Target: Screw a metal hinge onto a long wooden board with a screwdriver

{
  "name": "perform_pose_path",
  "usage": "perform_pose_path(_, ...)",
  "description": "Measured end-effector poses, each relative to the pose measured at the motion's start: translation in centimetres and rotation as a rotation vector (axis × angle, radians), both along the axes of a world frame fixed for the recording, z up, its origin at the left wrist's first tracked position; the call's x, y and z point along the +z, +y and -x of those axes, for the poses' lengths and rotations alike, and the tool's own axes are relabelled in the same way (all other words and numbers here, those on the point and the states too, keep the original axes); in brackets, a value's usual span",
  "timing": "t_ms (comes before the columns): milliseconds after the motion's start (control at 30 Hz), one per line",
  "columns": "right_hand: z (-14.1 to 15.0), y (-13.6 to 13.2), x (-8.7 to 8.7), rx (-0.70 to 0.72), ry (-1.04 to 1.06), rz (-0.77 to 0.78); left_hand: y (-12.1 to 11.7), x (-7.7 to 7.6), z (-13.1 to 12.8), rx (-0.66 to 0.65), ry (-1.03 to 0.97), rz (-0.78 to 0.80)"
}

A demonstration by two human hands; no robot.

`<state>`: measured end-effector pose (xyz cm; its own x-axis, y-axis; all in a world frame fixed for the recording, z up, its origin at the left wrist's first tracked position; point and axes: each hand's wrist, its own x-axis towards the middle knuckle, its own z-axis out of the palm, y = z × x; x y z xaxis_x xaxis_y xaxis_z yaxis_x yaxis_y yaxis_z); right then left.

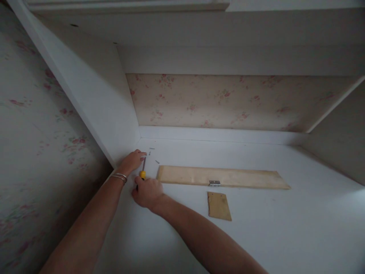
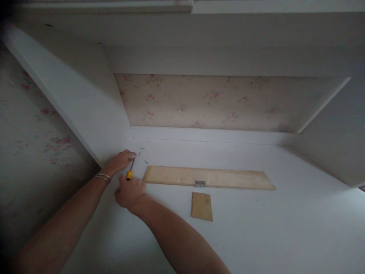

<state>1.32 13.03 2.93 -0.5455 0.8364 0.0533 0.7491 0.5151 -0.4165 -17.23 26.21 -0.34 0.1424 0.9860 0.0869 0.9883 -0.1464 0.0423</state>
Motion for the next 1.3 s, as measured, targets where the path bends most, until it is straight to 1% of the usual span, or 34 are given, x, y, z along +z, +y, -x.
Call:
perform_pose_path(133, -0.6, 0.3, 0.3, -0.071, 0.089, 0.102, 0.5, -0.4, -0.3, -0.006, -0.007, -0.005)
perform_pose_path(233, -2.0, 0.4, 0.6, -0.071, 0.270, 0.207, 0.9, -0.5, -0.4, -0.004, -0.033, -0.013)
perform_pose_path(300, -3.5, 0.1, 0.6, -0.049, 0.448, 0.324, 1.0, -0.6, -0.4, 0.012, -0.046, -0.034)
perform_pose_path(433, -7.7, -1.8, 0.6, -0.051, 0.792, 0.674, 0.7, -0.4, -0.8, 0.069, -0.013, -0.045)
perform_pose_path(500, -10.2, -2.9, 1.0, -0.084, 0.912, 0.753, 0.5, -0.2, -1.2, 0.096, 0.003, -0.044)
perform_pose_path(567, -13.0, -4.0, 1.5, -0.113, 0.973, 0.781, 0.4, 0.1, -1.6, 0.116, 0.009, -0.042)
perform_pose_path(667, -17.2, -5.2, 2.2, -0.139, 1.025, 0.769, 0.3, 0.5, -2.3, 0.152, 0.017, -0.032)
perform_pose_path(767, -21.1, -5.7, 2.3, -0.129, 1.136, 0.758, 0.2, 0.7, -3.1, 0.182, 0.028, -0.020)
perform_pose_path(867, -24.7, -5.3, 2.1, -0.102, 1.260, 0.735, 0.0, 0.8, -3.8, 0.191, 0.034, 0.002)
perform_pose_path(1000, -28.6, -3.5, 2.0, -0.167, 1.355, 0.699, 0.1, 0.8, -4.1, 0.218, -0.002, -0.001)
perform_pose_path(1067, -30.0, -2.7, 1.9, -0.172, 1.411, 0.667, 0.0, 0.8, -4.2, 0.212, -0.091, -0.042)
perform_pose_path(1133, -30.9, -2.2, 1.7, -0.160, 1.455, 0.638, -0.4, 0.9, -4.6, 0.197, -0.273, -0.065)
perform_pose_path(1200, -31.3, -2.1, 1.4, -0.144, 1.461, 0.627, -1.5, 1.1, -5.8, 0.194, -0.560, -0.042)
perform_pose_path(1267, -31.4, -2.3, 1.2, -0.121, 1.428, 0.630, -3.3, 1.2, -7.7, 0.206, -0.946, -0.011)
perform_pose_path(1300, -31.3, -2.4, 1.0, -0.110, 1.403, 0.634, -4.3, 1.4, -8.9, 0.182, -1.107, 0.029)
